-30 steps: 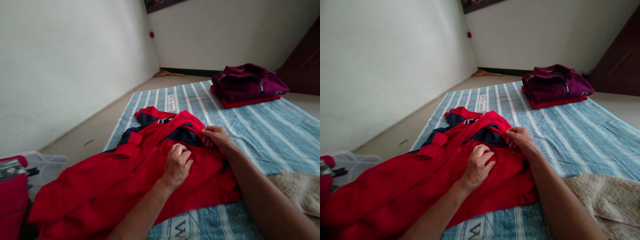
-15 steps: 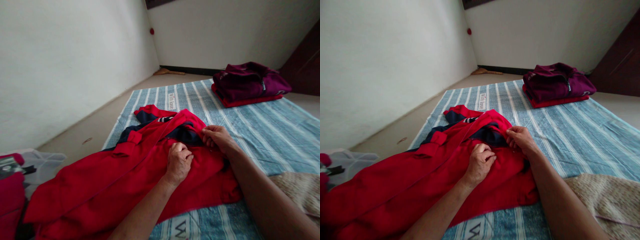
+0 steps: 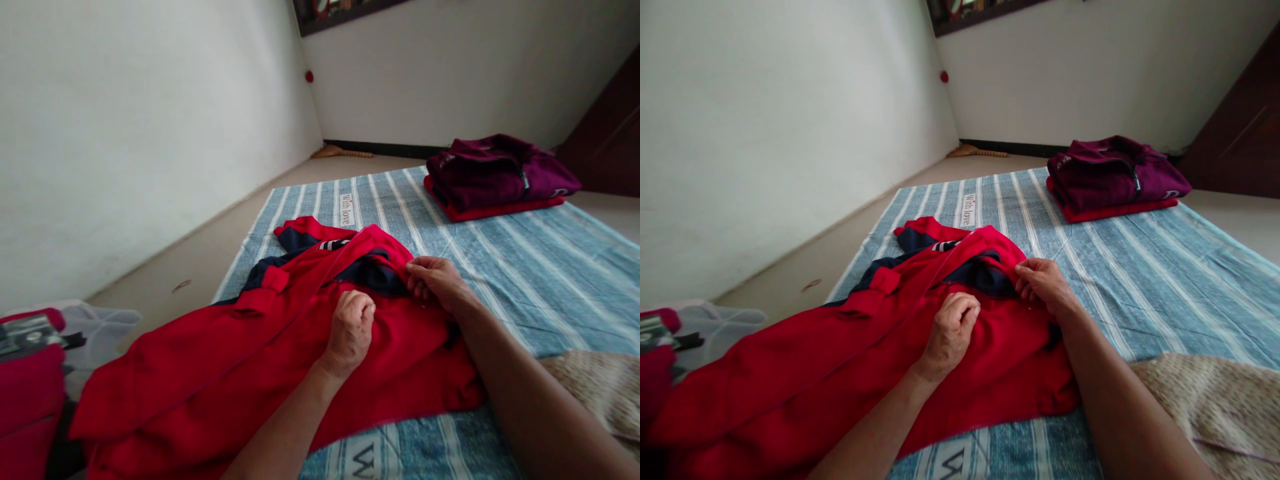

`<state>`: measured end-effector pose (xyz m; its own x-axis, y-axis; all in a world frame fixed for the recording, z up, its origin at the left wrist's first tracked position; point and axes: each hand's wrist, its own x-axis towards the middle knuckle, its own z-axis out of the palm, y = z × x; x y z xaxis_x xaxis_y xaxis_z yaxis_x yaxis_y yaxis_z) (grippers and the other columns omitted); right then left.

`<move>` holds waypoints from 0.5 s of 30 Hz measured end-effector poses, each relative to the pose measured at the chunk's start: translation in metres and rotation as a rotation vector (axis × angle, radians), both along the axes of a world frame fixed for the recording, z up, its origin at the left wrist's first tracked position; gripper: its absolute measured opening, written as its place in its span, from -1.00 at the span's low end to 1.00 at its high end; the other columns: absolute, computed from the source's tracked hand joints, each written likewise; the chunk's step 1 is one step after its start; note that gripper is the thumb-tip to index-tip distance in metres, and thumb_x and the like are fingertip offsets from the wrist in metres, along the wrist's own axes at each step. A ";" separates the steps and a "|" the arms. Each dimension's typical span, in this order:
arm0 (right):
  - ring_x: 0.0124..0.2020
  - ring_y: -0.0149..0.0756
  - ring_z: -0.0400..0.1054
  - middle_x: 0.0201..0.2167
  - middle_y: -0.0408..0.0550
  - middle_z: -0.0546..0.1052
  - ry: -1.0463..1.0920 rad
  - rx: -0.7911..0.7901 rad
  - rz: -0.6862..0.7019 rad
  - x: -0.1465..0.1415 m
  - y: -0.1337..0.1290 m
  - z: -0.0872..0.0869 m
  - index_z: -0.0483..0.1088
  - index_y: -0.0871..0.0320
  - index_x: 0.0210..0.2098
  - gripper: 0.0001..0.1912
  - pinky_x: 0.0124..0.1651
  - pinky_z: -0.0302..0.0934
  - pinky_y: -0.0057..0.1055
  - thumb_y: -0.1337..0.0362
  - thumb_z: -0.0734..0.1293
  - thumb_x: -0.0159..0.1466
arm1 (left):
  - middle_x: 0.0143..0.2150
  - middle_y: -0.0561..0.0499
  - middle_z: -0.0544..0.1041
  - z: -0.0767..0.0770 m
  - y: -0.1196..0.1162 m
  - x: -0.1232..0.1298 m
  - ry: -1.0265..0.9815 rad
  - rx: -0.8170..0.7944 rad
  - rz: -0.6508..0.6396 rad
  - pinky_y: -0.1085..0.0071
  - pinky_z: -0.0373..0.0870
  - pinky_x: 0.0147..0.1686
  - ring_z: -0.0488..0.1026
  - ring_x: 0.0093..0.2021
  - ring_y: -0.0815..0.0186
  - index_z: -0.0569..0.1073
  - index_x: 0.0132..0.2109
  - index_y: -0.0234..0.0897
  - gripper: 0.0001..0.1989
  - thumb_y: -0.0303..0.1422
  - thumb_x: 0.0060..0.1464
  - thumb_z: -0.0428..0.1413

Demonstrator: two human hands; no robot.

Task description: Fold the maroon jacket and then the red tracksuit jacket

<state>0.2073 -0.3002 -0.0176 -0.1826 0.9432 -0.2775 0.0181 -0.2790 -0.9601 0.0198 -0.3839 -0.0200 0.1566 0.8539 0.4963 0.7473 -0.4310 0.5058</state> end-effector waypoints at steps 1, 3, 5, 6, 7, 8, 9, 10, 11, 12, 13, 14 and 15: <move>-0.79 -0.55 0.18 -0.72 -0.18 0.42 0.002 -0.004 -0.001 0.000 0.000 0.000 0.34 0.18 -0.51 -0.82 -0.79 -0.01 -0.66 0.22 0.30 0.16 | -0.40 -0.04 0.43 0.004 -0.001 -0.006 -0.025 -0.002 0.011 0.31 0.36 -0.26 0.38 -0.31 0.25 0.33 -0.38 -0.24 -0.82 -0.48 0.17 -0.09; -0.79 -0.55 0.18 -0.71 -0.18 0.43 0.001 -0.011 -0.003 0.000 0.000 0.000 0.34 0.18 -0.51 -0.83 -0.79 -0.01 -0.66 0.23 0.30 0.16 | -0.38 -0.05 0.45 0.015 -0.003 -0.020 -0.055 -0.025 0.042 0.31 0.37 -0.24 0.41 -0.30 0.24 0.35 -0.35 -0.24 -0.83 -0.42 0.19 -0.08; -0.79 -0.55 0.18 -0.71 -0.17 0.43 -0.004 -0.017 -0.004 0.001 0.000 0.000 0.34 0.17 -0.51 -0.83 -0.79 0.00 -0.66 0.23 0.31 0.15 | -0.33 -0.06 0.48 0.029 -0.006 -0.041 -0.083 -0.059 0.098 0.32 0.37 -0.21 0.44 -0.26 0.24 0.38 -0.30 -0.25 -0.84 -0.36 0.19 -0.06; -0.79 -0.55 0.19 -0.71 -0.16 0.43 -0.004 -0.017 -0.001 0.001 0.000 0.000 0.34 0.17 -0.52 -0.83 -0.78 0.00 -0.66 0.22 0.31 0.15 | -0.29 -0.06 0.50 0.038 -0.007 -0.054 -0.098 -0.074 0.138 0.33 0.37 -0.19 0.45 -0.23 0.25 0.40 -0.27 -0.25 -0.83 -0.34 0.19 -0.06; -0.79 -0.55 0.19 -0.71 -0.16 0.43 -0.005 -0.015 0.001 0.001 0.000 0.001 0.34 0.17 -0.52 -0.82 -0.78 0.01 -0.65 0.22 0.32 0.14 | -0.26 -0.05 0.51 0.047 -0.008 -0.068 -0.109 -0.082 0.189 0.34 0.37 -0.17 0.46 -0.22 0.25 0.41 -0.24 -0.25 -0.82 -0.32 0.18 -0.06; -0.79 -0.54 0.19 -0.71 -0.16 0.43 -0.006 -0.014 0.004 0.001 -0.001 0.001 0.34 0.17 -0.53 -0.81 -0.78 0.02 -0.65 0.20 0.33 0.13 | -0.24 -0.04 0.52 0.057 -0.010 -0.084 -0.114 -0.082 0.250 0.34 0.36 -0.16 0.47 -0.20 0.25 0.42 -0.23 -0.25 -0.80 -0.30 0.18 -0.06; -0.79 -0.53 0.19 -0.71 -0.16 0.42 -0.010 -0.014 0.004 0.001 -0.001 0.001 0.34 0.17 -0.53 -0.81 -0.78 0.02 -0.64 0.19 0.33 0.13 | -0.23 -0.03 0.53 0.068 -0.011 -0.102 -0.106 -0.075 0.327 0.34 0.36 -0.15 0.47 -0.21 0.25 0.43 -0.21 -0.25 -0.78 -0.27 0.17 -0.06; -0.79 -0.53 0.19 -0.71 -0.16 0.42 -0.017 -0.015 0.002 0.002 -0.002 0.000 0.34 0.16 -0.53 -0.81 -0.79 0.02 -0.64 0.19 0.34 0.12 | -0.26 -0.01 0.53 0.078 -0.012 -0.122 -0.079 -0.064 0.420 0.34 0.35 -0.17 0.47 -0.22 0.25 0.44 -0.21 -0.25 -0.75 -0.24 0.16 -0.06; -0.79 -0.53 0.18 -0.72 -0.16 0.41 -0.026 -0.018 0.000 0.002 -0.002 0.000 0.34 0.16 -0.53 -0.80 -0.79 0.02 -0.63 0.18 0.34 0.11 | -0.29 0.01 0.53 0.089 -0.014 -0.143 -0.041 -0.045 0.531 0.34 0.34 -0.20 0.46 -0.23 0.25 0.46 -0.22 -0.25 -0.73 -0.22 0.14 -0.07; -0.80 -0.53 0.17 -0.72 -0.16 0.41 -0.034 -0.023 -0.005 0.002 -0.003 0.000 0.35 0.16 -0.53 -0.80 -0.78 0.02 -0.63 0.18 0.35 0.11 | -0.33 0.03 0.52 0.099 -0.017 -0.165 -0.004 -0.024 0.646 0.33 0.33 -0.22 0.46 -0.25 0.25 0.47 -0.23 -0.26 -0.70 -0.21 0.14 -0.08; -0.80 -0.53 0.17 -0.72 -0.16 0.41 -0.037 -0.026 -0.009 0.003 -0.004 0.000 0.36 0.16 -0.53 -0.81 -0.78 0.03 -0.62 0.18 0.35 0.11 | -0.36 0.04 0.50 0.107 -0.020 -0.188 0.031 -0.013 0.746 0.33 0.32 -0.24 0.45 -0.25 0.24 0.47 -0.23 -0.26 -0.69 -0.20 0.13 -0.09; -0.79 -0.53 0.17 -0.71 -0.15 0.42 -0.039 -0.027 -0.011 0.003 -0.004 0.000 0.36 0.17 -0.52 -0.81 -0.78 0.03 -0.62 0.19 0.35 0.11 | -0.38 0.05 0.48 0.114 -0.025 -0.212 0.080 -0.001 0.836 0.33 0.30 -0.27 0.44 -0.28 0.24 0.46 -0.24 -0.27 -0.70 -0.21 0.12 -0.09; -0.79 -0.53 0.17 -0.71 -0.14 0.42 -0.040 -0.026 -0.012 0.003 -0.005 0.000 0.36 0.17 -0.52 -0.82 -0.77 0.04 -0.62 0.19 0.35 0.10 | -0.41 0.06 0.46 0.120 -0.030 -0.235 0.144 0.002 0.924 0.32 0.29 -0.27 0.42 -0.28 0.23 0.45 -0.27 -0.26 -0.72 -0.22 0.10 -0.09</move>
